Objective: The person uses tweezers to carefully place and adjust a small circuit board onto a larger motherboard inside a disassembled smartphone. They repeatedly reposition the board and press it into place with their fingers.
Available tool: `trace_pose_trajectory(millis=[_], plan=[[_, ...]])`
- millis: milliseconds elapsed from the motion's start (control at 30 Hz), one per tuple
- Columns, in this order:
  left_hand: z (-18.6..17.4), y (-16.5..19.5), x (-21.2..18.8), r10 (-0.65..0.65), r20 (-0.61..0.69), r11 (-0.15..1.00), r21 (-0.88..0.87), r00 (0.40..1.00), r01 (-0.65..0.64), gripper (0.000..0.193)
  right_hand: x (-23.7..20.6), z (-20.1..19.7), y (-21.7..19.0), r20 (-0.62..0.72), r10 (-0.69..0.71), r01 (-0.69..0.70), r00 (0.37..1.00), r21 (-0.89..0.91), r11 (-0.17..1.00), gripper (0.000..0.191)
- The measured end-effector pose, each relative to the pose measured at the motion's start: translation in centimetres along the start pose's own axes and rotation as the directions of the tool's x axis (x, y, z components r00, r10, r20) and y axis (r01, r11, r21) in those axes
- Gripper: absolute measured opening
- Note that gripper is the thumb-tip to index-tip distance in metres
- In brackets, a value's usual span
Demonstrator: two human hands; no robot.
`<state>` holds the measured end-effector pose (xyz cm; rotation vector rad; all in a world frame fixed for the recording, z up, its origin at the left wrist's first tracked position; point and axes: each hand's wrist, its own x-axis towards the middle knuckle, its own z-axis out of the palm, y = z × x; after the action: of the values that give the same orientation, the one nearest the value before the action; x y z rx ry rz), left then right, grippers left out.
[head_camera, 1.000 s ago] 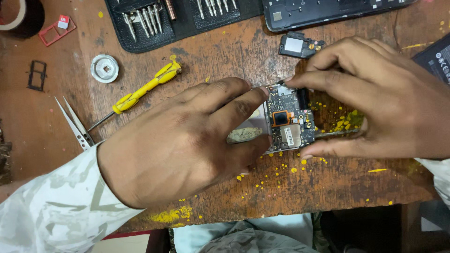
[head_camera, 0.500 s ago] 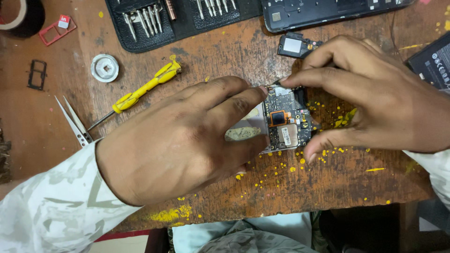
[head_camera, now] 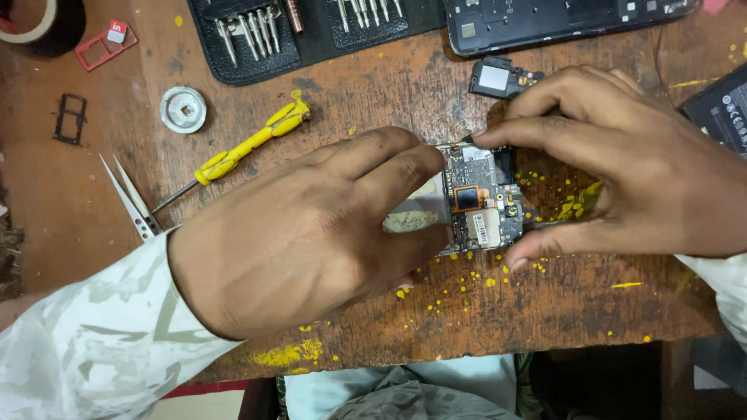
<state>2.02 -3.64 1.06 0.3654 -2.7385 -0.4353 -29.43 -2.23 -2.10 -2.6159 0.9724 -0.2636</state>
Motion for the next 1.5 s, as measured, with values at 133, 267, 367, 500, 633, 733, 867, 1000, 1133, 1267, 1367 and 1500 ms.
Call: trace_pose_trajectory(millis=[133,267,367,500,633,733,867,1000,1133,1267,1367,1500], plan=[[-0.1,0.0,0.1,-0.01,0.0,0.999,-0.041,1.0,0.01,0.038,0.1,0.1,0.0,-0.004,-0.004,0.004,1.0,-0.014,1.0,0.101],[-0.1,0.0,0.0,-0.009,0.003,1.0,-0.026,1.0,0.009,0.04,0.0,0.2,0.0,-0.001,-0.002,0.002,1.0,-0.053,0.999,0.102],[-0.1,0.0,-0.1,-0.007,0.007,1.0,-0.011,1.0,0.007,0.04,-0.1,0.5,-0.1,0.007,0.006,-0.005,1.0,-0.091,0.996,0.104],[0.2,0.0,0.0,-0.024,-0.012,0.999,-0.049,1.0,0.023,0.039,-0.1,0.6,-0.1,0.033,0.023,-0.021,0.999,-0.081,0.997,0.106],[0.1,-0.1,-0.1,0.004,0.003,1.0,0.006,1.0,-0.004,0.04,-0.1,0.5,-0.3,0.007,0.026,-0.026,1.0,-0.036,0.999,0.105],[0.2,-0.1,-0.1,-0.002,0.004,1.0,-0.014,1.0,0.003,0.04,0.0,0.4,-0.6,-0.016,0.028,-0.029,0.999,-0.032,0.999,0.093],[0.1,-0.2,-0.1,-0.001,0.012,0.998,-0.07,1.0,0.002,0.043,0.1,0.4,-1.1,-0.007,0.052,-0.052,0.999,-0.07,0.996,0.084],[0.1,-0.1,-0.1,0.005,0.003,0.999,-0.042,1.0,-0.005,0.042,0.0,0.4,-1.6,-0.017,0.073,-0.074,0.997,-0.123,0.99,0.083],[0.0,0.0,0.0,0.006,0.001,1.0,0.004,1.0,-0.006,0.042,0.0,0.5,-1.7,-0.017,0.074,-0.075,0.997,-0.146,0.986,0.082],[0.1,-0.1,0.0,0.006,0.005,1.0,-0.004,1.0,-0.006,0.043,0.0,0.3,-1.4,-0.012,0.059,-0.06,0.998,-0.122,0.991,0.082],[0.1,0.0,0.0,-0.002,0.004,1.0,-0.001,1.0,0.002,0.043,0.2,0.3,-1.1,-0.008,0.033,-0.034,0.999,-0.095,0.995,0.084],[0.1,-0.1,-0.1,-0.002,0.009,0.999,-0.04,1.0,0.002,0.042,0.2,-0.2,-1.1,0.029,0.072,-0.072,0.997,-0.026,0.997,0.086]])
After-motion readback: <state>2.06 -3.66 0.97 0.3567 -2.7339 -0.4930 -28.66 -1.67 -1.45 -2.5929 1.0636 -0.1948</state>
